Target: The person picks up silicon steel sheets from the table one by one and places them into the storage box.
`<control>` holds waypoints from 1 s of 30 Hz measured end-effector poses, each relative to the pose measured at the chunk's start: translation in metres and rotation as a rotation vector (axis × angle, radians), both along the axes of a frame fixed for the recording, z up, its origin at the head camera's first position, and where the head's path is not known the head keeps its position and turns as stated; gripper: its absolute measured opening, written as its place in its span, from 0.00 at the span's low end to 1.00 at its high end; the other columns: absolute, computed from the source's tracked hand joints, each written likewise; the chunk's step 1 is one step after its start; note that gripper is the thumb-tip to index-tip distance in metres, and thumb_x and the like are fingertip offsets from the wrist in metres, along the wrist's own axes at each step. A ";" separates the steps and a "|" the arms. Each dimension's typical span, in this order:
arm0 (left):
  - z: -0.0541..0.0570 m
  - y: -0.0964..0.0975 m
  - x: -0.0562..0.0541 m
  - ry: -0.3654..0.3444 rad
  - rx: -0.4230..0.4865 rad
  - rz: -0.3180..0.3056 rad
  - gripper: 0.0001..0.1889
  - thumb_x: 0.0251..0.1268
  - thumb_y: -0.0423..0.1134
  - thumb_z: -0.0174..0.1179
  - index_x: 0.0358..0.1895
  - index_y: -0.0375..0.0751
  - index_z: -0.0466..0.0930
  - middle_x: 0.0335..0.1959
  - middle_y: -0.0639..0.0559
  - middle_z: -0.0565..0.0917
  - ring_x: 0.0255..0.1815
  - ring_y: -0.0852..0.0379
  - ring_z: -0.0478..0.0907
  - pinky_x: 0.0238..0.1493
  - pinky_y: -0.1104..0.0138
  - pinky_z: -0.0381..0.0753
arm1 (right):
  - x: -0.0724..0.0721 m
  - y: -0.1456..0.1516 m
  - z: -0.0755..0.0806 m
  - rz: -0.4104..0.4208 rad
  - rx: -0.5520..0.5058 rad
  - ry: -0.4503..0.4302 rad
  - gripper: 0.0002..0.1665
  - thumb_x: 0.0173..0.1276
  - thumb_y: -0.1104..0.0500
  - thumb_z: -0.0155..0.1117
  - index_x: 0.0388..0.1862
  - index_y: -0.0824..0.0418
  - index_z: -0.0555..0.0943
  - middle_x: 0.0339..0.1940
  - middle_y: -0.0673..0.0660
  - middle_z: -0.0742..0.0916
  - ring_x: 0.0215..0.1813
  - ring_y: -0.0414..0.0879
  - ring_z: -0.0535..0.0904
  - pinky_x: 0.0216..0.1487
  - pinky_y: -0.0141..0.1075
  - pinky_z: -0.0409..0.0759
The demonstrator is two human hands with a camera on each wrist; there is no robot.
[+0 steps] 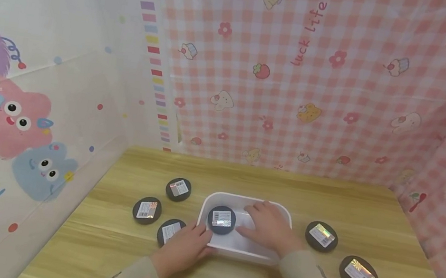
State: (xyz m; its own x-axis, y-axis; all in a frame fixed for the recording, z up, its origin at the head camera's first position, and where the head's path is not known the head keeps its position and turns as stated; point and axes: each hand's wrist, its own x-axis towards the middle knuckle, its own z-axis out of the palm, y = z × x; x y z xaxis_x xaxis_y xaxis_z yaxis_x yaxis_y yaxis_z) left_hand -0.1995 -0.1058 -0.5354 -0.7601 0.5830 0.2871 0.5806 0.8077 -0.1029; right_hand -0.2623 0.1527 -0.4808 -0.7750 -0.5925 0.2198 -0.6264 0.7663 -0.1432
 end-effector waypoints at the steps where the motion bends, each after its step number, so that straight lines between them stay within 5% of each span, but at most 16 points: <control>1: 0.001 0.000 0.000 -0.001 -0.004 -0.001 0.20 0.74 0.62 0.51 0.42 0.48 0.76 0.35 0.54 0.78 0.38 0.53 0.73 0.42 0.64 0.75 | 0.001 0.001 -0.002 -0.001 0.001 0.017 0.33 0.65 0.36 0.65 0.55 0.60 0.83 0.51 0.58 0.87 0.58 0.56 0.81 0.66 0.54 0.73; 11: 0.004 0.001 0.001 -0.044 -0.009 0.010 0.20 0.75 0.62 0.49 0.44 0.49 0.76 0.36 0.54 0.78 0.39 0.53 0.73 0.42 0.64 0.75 | 0.007 0.009 -0.006 -0.068 -0.073 0.053 0.31 0.65 0.38 0.67 0.55 0.59 0.83 0.53 0.59 0.87 0.58 0.57 0.80 0.65 0.56 0.73; 30: 0.000 0.000 0.001 -0.009 0.006 0.005 0.20 0.74 0.62 0.51 0.41 0.48 0.75 0.34 0.54 0.77 0.37 0.53 0.72 0.41 0.64 0.74 | 0.016 0.027 -0.018 -0.099 -0.154 0.078 0.26 0.65 0.45 0.69 0.53 0.61 0.82 0.52 0.60 0.85 0.59 0.59 0.78 0.64 0.57 0.73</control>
